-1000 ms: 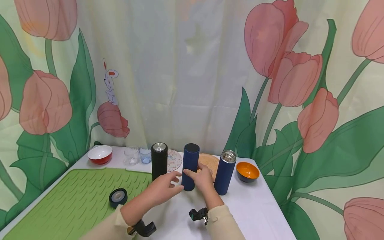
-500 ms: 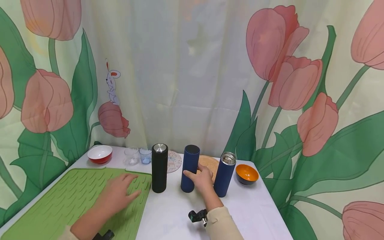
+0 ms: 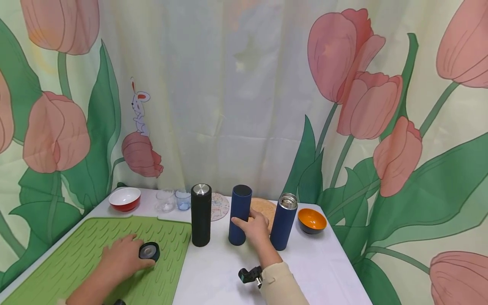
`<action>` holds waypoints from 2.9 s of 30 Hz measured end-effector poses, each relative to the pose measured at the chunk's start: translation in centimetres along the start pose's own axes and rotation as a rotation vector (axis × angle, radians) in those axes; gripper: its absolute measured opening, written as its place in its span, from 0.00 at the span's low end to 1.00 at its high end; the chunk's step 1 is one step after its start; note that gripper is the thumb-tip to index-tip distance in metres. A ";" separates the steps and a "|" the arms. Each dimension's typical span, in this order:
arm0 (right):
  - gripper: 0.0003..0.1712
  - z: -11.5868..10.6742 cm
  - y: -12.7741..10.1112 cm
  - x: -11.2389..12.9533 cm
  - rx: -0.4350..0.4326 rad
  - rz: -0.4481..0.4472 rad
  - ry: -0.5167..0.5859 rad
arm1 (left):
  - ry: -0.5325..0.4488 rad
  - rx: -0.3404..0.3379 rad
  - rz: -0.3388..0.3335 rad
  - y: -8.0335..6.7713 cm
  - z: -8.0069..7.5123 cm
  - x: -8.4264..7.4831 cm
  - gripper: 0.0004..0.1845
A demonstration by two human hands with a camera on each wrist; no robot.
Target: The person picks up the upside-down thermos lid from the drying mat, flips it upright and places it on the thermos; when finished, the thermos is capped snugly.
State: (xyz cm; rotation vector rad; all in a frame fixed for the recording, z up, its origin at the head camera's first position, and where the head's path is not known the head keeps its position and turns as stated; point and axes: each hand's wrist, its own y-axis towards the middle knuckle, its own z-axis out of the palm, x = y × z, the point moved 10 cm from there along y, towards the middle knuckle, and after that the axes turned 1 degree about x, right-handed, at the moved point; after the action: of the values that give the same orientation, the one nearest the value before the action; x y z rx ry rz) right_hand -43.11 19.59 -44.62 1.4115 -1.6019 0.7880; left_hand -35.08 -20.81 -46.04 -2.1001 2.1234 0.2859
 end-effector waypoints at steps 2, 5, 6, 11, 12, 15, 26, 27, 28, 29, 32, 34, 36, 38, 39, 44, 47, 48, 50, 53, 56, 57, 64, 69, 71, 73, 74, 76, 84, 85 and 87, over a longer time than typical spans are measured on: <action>0.54 0.1 -0.1 0.0 0.002 0.005 0.008 | 0.000 0.006 -0.006 0.1 0.2 0.3 0.51; 0.55 0.1 -0.3 0.0 0.004 0.011 0.011 | -0.005 0.019 -0.022 0.2 0.6 0.8 0.52; 0.55 0.1 -0.3 0.0 0.005 0.016 0.014 | -0.007 0.025 -0.027 0.2 0.8 0.9 0.53; 0.55 0.0 -0.3 0.2 0.000 0.022 0.013 | -0.020 0.003 -0.025 0.1 0.7 0.8 0.52; 0.55 0.0 -0.2 0.3 -0.001 0.024 0.014 | -0.019 -0.010 -0.019 0.1 0.6 0.7 0.51; 0.54 -0.1 -0.3 0.4 0.000 0.017 0.009 | -0.016 -0.049 0.006 0.0 0.2 0.1 0.49; 0.53 0.1 -0.6 0.0 -0.010 0.030 0.006 | -0.093 -0.116 0.066 -1.1 -0.8 -2.5 0.45; 0.53 0.1 -0.6 0.0 -0.009 0.031 0.005 | -0.110 -0.124 0.078 -1.3 -1.0 -2.9 0.44; 0.53 0.1 -0.6 0.0 -0.007 0.033 0.010 | -0.130 -0.133 0.087 -1.5 -1.2 -3.4 0.44; 0.53 0.1 -0.6 0.1 -0.004 0.030 0.013 | -0.153 -0.140 0.095 -1.8 -1.3 -3.8 0.43; 0.52 0.1 -0.5 0.2 0.004 0.012 0.022 | -0.247 -0.152 0.127 -2.4 -1.6 -5.2 0.42; 0.52 0.1 -0.4 0.2 0.002 0.003 0.020 | -0.309 -0.155 0.144 -2.7 -1.4 -6.0 0.41; 0.51 0.1 -0.3 0.0 -0.001 0.000 0.014 | -0.363 -0.157 0.160 -2.9 -1.1 -6.8 0.40; 0.51 0.2 -0.4 -0.2 -0.001 0.004 0.010 | -0.417 -0.160 0.170 -3.0 -0.9 -7.5 0.38; 0.51 0.3 -0.4 -0.3 -0.001 0.008 0.010 | -0.442 -0.158 0.172 -3.1 -0.8 -7.9 0.37; 0.50 0.4 -0.5 -0.6 -0.004 0.002 0.013 | -0.537 -0.130 0.202 -3.3 -0.9 -10.5 0.35; 0.49 0.4 -0.6 -0.7 -0.004 -0.003 -0.013 | -0.554 -0.131 0.260 -3.3 -1.2 -12.4 0.34; 0.49 0.5 -0.7 -0.8 -0.001 -0.002 -0.029 | -0.558 -0.130 0.279 -3.3 -1.3 -13.0 0.34; 0.49 0.5 -0.8 -1.0 0.011 -0.002 -0.064 | -0.556 -0.135 0.320 -3.3 -1.4 -14.2 0.32; 0.48 0.5 -1.2 -1.1 0.031 0.007 -0.132 | -0.556 -0.137 0.373 -3.3 -1.5 -15.6 0.29; 0.45 0.0 -2.0 -0.6 0.051 0.000 -0.241 | -0.576 -0.121 0.419 -3.3 -1.4 -16.7 0.27; 0.44 -0.2 -2.4 -0.4 0.063 0.001 -0.278 | -0.584 -0.108 0.427 -3.2 -1.4 -17.0 0.27; 0.35 -1.6 -6.6 1.8 0.203 -0.092 -0.264 | -0.630 -0.068 0.457 -3.0 -1.4 -18.5 0.26; 0.37 -1.9 -9.9 2.8 0.319 -0.155 -0.150 | -0.674 -0.025 0.447 -2.7 -1.3 -19.1 0.31; 0.40 -1.7 -10.9 3.2 0.361 -0.186 -0.153 | -0.691 -0.005 0.448 -2.7 -1.3 -19.3 0.33; 0.41 -1.4 -11.8 3.6 0.401 -0.214 -0.153 | -0.707 0.010 0.459 -2.8 -1.3 -19.5 0.31; 0.41 -1.2 -12.2 3.7 0.414 -0.222 -0.157 | -0.714 0.015 0.472 -3.0 -1.3 -19.6 0.30; 0.41 -0.9 -12.7 3.8 0.430 -0.231 -0.155 | -0.729 0.026 0.506 -3.3 -1.4 -19.9 0.28; 0.38 0.0 -12.9 3.8 0.445 -0.256 -0.120 | -0.743 0.052 0.577 -4.0 -1.3 -20.4 0.28; 0.38 0.1 -12.9 3.8 0.445 -0.256 -0.120 | -0.740 0.052 0.577 -4.0 -1.2 -20.4 0.29; 0.38 0.1 -12.8 3.7 0.444 -0.256 -0.122 | -0.735 0.052 0.577 -4.0 -1.2 -20.3 0.29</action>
State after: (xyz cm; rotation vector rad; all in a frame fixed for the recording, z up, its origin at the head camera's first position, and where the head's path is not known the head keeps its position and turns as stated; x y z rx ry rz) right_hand -30.63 15.64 -42.33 1.9694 -1.3437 0.9554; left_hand -30.72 -1.34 -40.30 -1.0377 2.1234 0.8854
